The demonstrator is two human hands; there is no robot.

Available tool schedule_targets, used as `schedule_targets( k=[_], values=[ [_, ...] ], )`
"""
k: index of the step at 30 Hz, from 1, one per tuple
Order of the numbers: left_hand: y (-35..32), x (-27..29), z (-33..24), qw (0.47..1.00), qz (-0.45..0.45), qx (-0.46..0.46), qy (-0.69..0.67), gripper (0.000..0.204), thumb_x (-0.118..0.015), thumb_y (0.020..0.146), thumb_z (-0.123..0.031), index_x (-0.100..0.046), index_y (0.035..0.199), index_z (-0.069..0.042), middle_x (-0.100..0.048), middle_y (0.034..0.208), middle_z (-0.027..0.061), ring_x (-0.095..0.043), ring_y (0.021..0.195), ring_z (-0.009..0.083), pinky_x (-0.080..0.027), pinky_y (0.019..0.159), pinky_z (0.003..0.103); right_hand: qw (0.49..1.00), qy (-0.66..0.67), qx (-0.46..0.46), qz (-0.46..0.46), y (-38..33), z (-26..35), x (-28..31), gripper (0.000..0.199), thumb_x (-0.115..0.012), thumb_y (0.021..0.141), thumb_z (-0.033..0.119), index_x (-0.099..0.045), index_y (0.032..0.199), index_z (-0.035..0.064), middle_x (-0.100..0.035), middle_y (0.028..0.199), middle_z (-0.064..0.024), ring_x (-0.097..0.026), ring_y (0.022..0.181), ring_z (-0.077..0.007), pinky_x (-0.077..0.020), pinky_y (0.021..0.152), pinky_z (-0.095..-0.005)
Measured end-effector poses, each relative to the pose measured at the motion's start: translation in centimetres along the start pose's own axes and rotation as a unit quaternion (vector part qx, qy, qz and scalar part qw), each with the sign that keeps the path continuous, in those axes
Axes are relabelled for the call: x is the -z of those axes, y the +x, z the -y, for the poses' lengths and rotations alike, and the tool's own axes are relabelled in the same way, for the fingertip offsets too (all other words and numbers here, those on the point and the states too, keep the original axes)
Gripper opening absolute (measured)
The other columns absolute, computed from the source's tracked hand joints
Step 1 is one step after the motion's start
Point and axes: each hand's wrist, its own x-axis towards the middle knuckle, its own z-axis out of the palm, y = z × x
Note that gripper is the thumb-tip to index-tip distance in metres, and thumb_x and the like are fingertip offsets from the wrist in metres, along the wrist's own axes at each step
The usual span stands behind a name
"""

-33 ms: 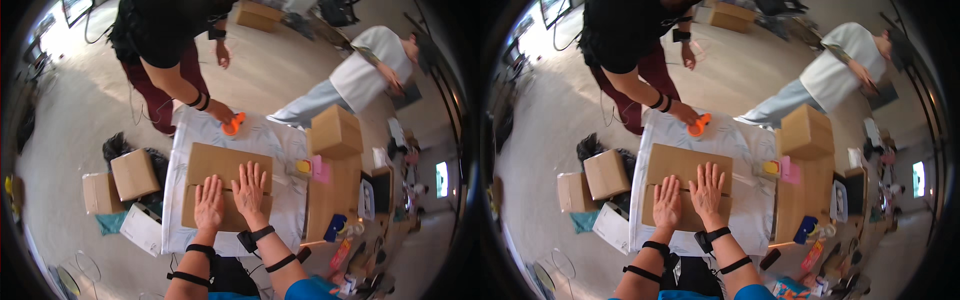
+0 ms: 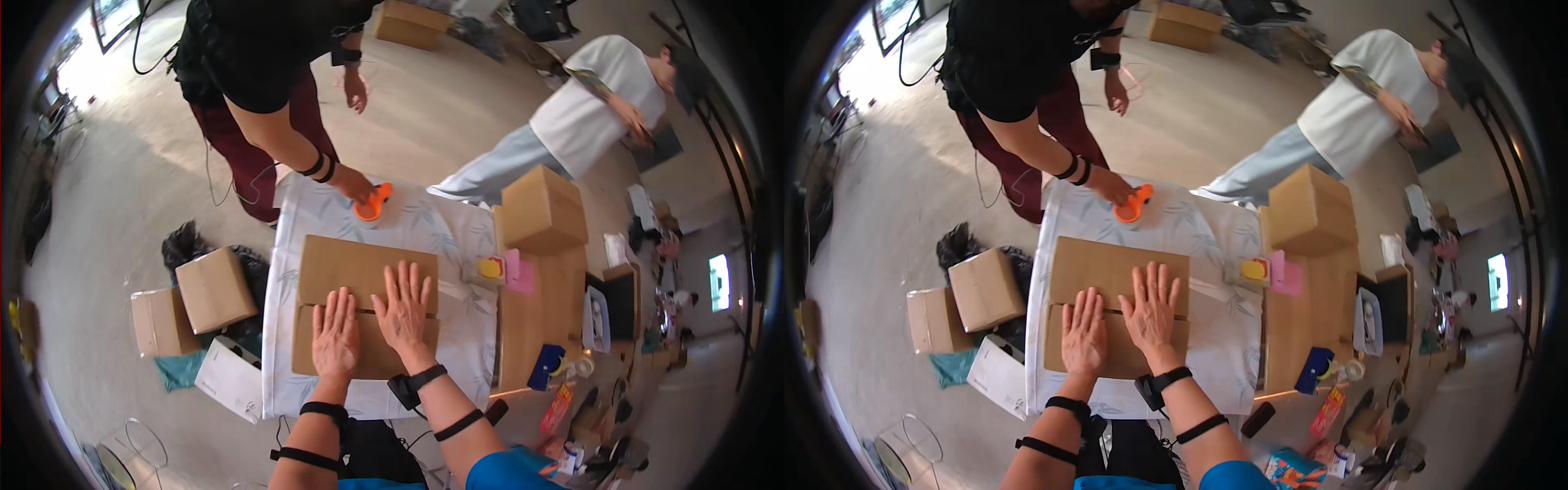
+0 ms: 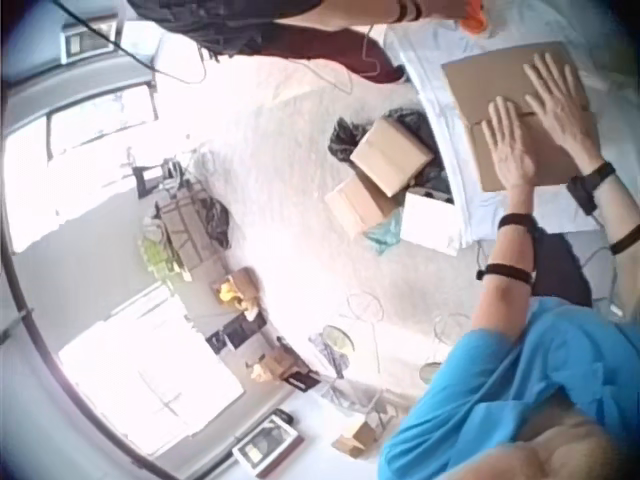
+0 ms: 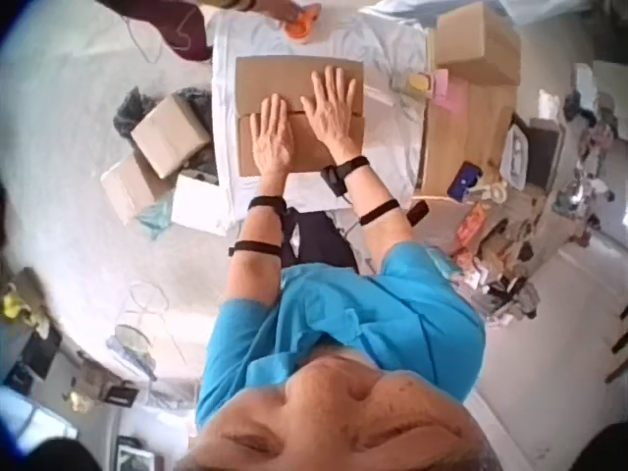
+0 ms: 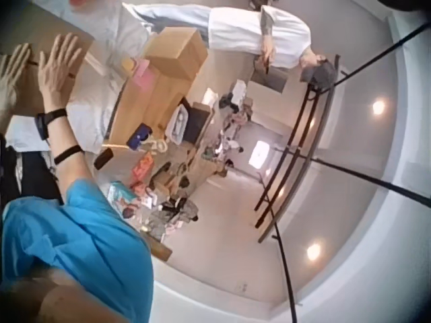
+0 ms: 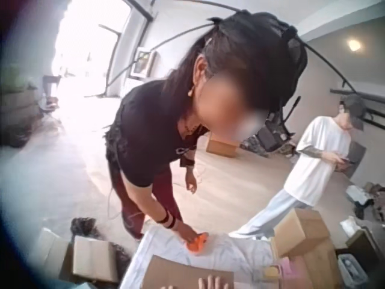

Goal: Packing small pink cylindrical items into a cardboard box and sealing it with a tape dispenser.

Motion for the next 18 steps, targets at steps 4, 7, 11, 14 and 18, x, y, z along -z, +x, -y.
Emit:
schedule_targets(
  k=[4, 7, 11, 14, 18],
  values=[
    [1.0, 0.4, -1.2, 1.0, -0.005, -0.005, 0.015, 0.05, -0.049, 0.095, -0.018, -0.044, 0.144, -0.009, -0.038, 0.154, 0.0048, -0.029, 0.145, 0.0203, -0.018, 0.12, 0.043, 0.998, 0.05, -0.02, -0.012, 1.0, -0.7, 0.2, 0.059, -0.055, 0.095, 0.036, -0.04, 0.146, 0.0098, -0.033, 0.152, -0.019, -0.026, 0.143, -0.0365, -0.0186, 0.117, -0.0557],
    [0.2, -0.3, -1.2, 0.999, 0.002, -0.031, 0.015, 0.052, -0.051, 0.094, -0.019, -0.043, 0.143, -0.005, -0.037, 0.154, 0.0091, -0.028, 0.145, 0.0238, -0.017, 0.12, 0.045, 0.999, 0.037, -0.03, -0.012, 0.6, -0.8, -0.2, 0.055, -0.053, 0.096, 0.033, -0.041, 0.145, 0.0103, -0.033, 0.152, -0.0171, -0.027, 0.143, -0.0335, -0.0197, 0.117, -0.0545],
    [-0.1, -0.2, -3.0, 0.997, 0.032, -0.063, -0.028, 0.055, -0.051, 0.094, -0.02, -0.041, 0.144, -0.001, -0.035, 0.154, 0.0128, -0.026, 0.147, 0.0257, -0.015, 0.12, 0.047, 0.998, 0.046, -0.027, -0.017, 0.5, -1.1, -0.8, 0.049, -0.05, 0.098, 0.028, -0.042, 0.144, 0.011, -0.036, 0.151, -0.0159, -0.028, 0.143, -0.032, -0.0193, 0.117, -0.0527],
    [-0.5, -0.7, -2.5, 0.998, 0.043, -0.047, 0.009, 0.052, -0.045, 0.096, -0.022, -0.041, 0.145, -0.005, -0.036, 0.154, 0.0108, -0.028, 0.146, 0.0233, -0.016, 0.12, 0.045, 0.996, 0.071, -0.002, -0.051, 0.7, -0.2, -1.2, 0.045, -0.052, 0.097, 0.024, -0.048, 0.138, 0.0085, -0.041, 0.146, -0.0176, -0.034, 0.139, -0.0344, -0.0242, 0.115, -0.0528],
    [-0.7, -0.9, -2.9, 0.998, 0.022, -0.055, -0.03, 0.05, -0.046, 0.096, -0.02, -0.044, 0.144, -0.006, -0.038, 0.154, 0.0088, -0.029, 0.146, 0.0223, -0.018, 0.12, 0.044, 0.989, 0.129, -0.019, -0.075, 2.8, -1.4, -2.3, 0.039, -0.062, 0.089, 0.017, -0.055, 0.125, 0.0036, -0.048, 0.134, -0.0213, -0.043, 0.128, -0.0372, -0.0328, 0.108, -0.0536]
  ],
)
